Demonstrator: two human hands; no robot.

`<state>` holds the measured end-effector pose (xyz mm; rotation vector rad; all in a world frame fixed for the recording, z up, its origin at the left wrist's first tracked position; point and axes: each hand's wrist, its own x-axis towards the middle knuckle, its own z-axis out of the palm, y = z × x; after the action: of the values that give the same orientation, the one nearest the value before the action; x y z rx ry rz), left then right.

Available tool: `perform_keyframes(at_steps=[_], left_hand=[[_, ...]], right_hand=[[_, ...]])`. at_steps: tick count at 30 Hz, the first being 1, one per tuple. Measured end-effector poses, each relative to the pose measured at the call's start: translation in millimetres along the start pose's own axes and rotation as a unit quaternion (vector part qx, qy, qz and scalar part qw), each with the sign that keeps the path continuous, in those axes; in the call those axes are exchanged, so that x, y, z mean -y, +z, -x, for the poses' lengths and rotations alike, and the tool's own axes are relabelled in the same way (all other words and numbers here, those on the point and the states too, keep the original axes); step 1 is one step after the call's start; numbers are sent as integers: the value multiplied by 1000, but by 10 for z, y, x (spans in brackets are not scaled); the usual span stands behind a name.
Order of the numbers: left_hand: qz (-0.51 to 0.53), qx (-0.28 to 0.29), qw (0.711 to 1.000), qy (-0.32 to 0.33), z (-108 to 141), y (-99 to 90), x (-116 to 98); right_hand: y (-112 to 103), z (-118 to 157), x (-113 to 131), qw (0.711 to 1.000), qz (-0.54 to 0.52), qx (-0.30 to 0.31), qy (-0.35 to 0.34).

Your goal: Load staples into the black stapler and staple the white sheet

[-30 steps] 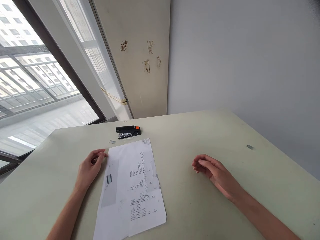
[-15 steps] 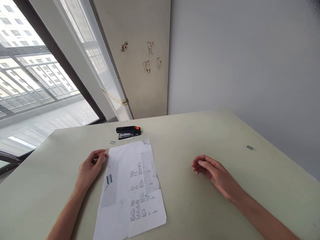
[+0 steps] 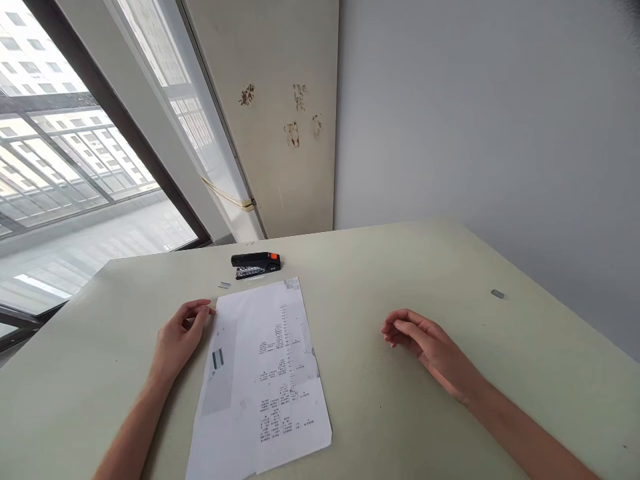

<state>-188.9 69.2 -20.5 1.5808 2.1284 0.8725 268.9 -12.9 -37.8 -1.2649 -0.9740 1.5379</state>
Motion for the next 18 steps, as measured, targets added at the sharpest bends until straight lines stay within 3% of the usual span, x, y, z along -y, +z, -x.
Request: perform_keyframes(at_steps=[18], left_hand=[[-13, -6, 1000, 12, -21, 18, 47]], right_hand=[[-16, -3, -17, 1000, -3, 1, 4]])
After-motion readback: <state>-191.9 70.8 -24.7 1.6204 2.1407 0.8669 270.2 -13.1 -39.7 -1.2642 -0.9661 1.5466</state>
